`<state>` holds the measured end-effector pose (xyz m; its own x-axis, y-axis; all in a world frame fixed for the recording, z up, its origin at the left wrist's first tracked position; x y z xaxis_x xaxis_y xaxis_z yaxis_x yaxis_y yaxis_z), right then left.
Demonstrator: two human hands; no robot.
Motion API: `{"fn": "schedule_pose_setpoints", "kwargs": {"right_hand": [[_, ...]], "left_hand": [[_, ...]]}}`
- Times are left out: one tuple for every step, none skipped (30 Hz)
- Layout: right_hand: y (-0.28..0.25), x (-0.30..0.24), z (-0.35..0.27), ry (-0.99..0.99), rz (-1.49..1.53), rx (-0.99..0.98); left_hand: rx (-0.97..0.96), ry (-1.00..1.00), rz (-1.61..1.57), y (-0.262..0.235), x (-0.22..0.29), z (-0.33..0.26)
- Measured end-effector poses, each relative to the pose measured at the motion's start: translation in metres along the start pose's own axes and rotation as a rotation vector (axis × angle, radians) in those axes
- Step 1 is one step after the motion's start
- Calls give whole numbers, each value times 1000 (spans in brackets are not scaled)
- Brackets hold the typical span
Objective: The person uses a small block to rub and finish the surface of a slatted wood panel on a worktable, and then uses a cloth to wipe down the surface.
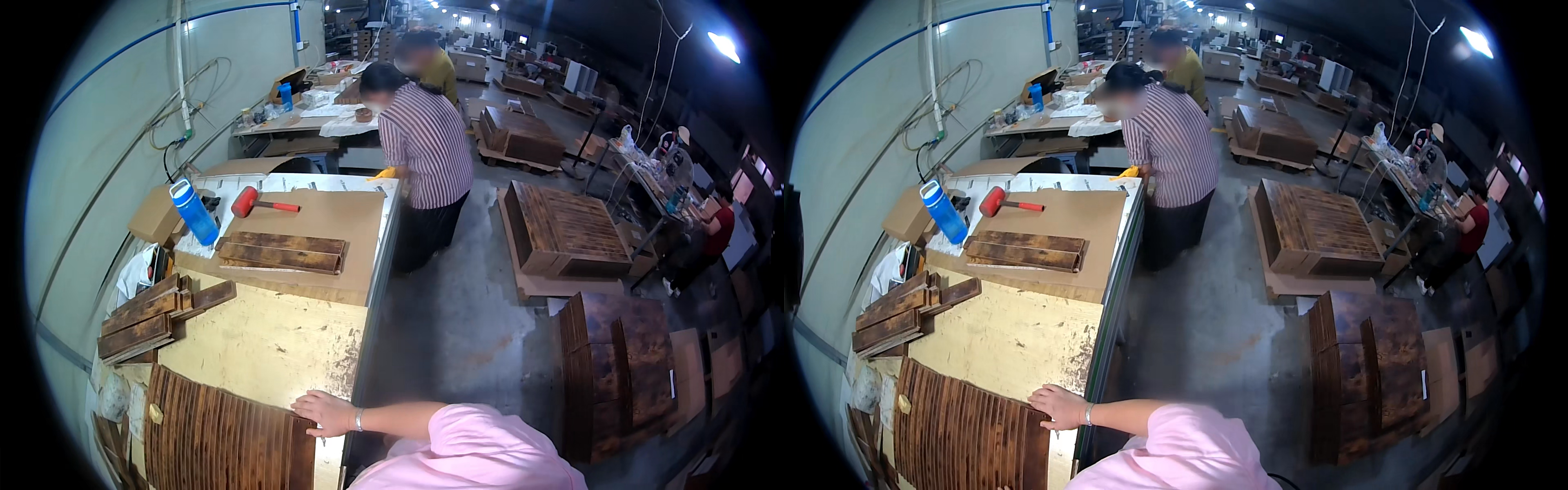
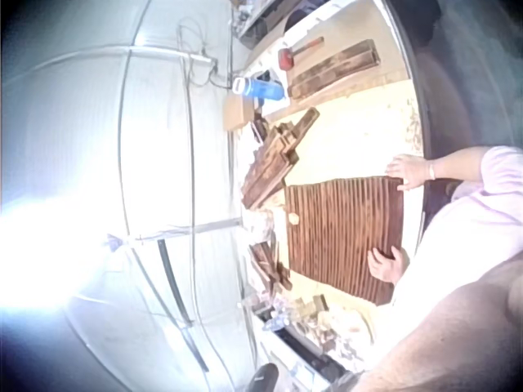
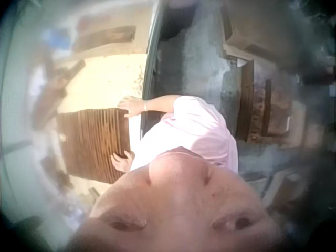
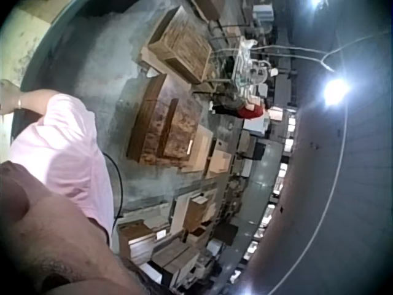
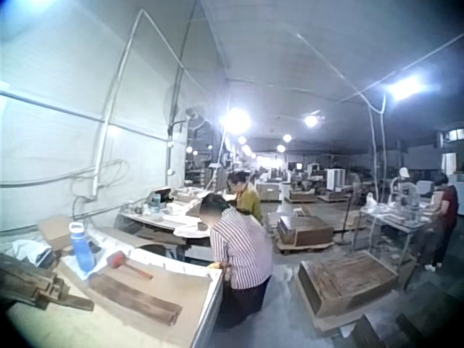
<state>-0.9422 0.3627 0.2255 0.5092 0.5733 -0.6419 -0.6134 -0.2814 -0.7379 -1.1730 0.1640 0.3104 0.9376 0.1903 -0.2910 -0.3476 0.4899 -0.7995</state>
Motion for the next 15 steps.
{"fn": "schedule_pose_setpoints", "kwargs": {"right_hand": [[1, -1, 0, -3, 6, 1], [0, -2, 1, -10, 6, 3], [0, -3, 1, -16, 7, 4], [0, -2, 1, -19, 7, 14], [1, -2, 2, -21, 9, 23], [1, -3, 2, -23, 11, 33], [1, -3, 2, -27, 12, 39], [0, -3, 2, -31, 13, 43], [-1, -4, 2, -35, 15, 48], [0, -4, 2, -43, 13, 56], [0, -4, 2, -51, 10, 64], [0, -3, 1, -59, 7, 71], [1, -1, 1, -58, 6, 73], [2, 0, 2, -56, 6, 76], [3, 1, 2, -54, 7, 78]], "left_hand": [[-7, 10, -1, 1, -1, -1], [-9, 16, -4, 1, -1, -1], [-11, 5, -7, 0, -1, -1], [-13, -6, -10, -2, 0, 0], [-16, -16, -13, -3, 0, 0], [-8, -19, -24, -3, 0, 0], [-1, -21, -36, -1, -1, 0], [5, -24, -47, -2, -1, 0], [-13, -32, -41, -2, -1, 0], [-31, -41, -35, -3, 0, 0], [-49, -50, -30, -4, 1, 1], [-53, -43, -32, -6, 2, 2], [-57, -35, -34, -7, 2, 2], [-61, -27, -35, -7, 2, 3], [-61, -29, -33, -5, 1, 2]]}}
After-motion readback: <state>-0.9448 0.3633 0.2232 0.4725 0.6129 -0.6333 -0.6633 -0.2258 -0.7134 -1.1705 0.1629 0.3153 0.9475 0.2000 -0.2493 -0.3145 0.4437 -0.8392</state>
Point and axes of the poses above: each hand's wrist, its own z-axis towards the middle knuckle, its own y-axis out of the palm, x = y × z, the point moved 6 cm from there along z, towards the middle knuckle, and after that the axes turned 9 degrees about z, right-handed, at the moved point
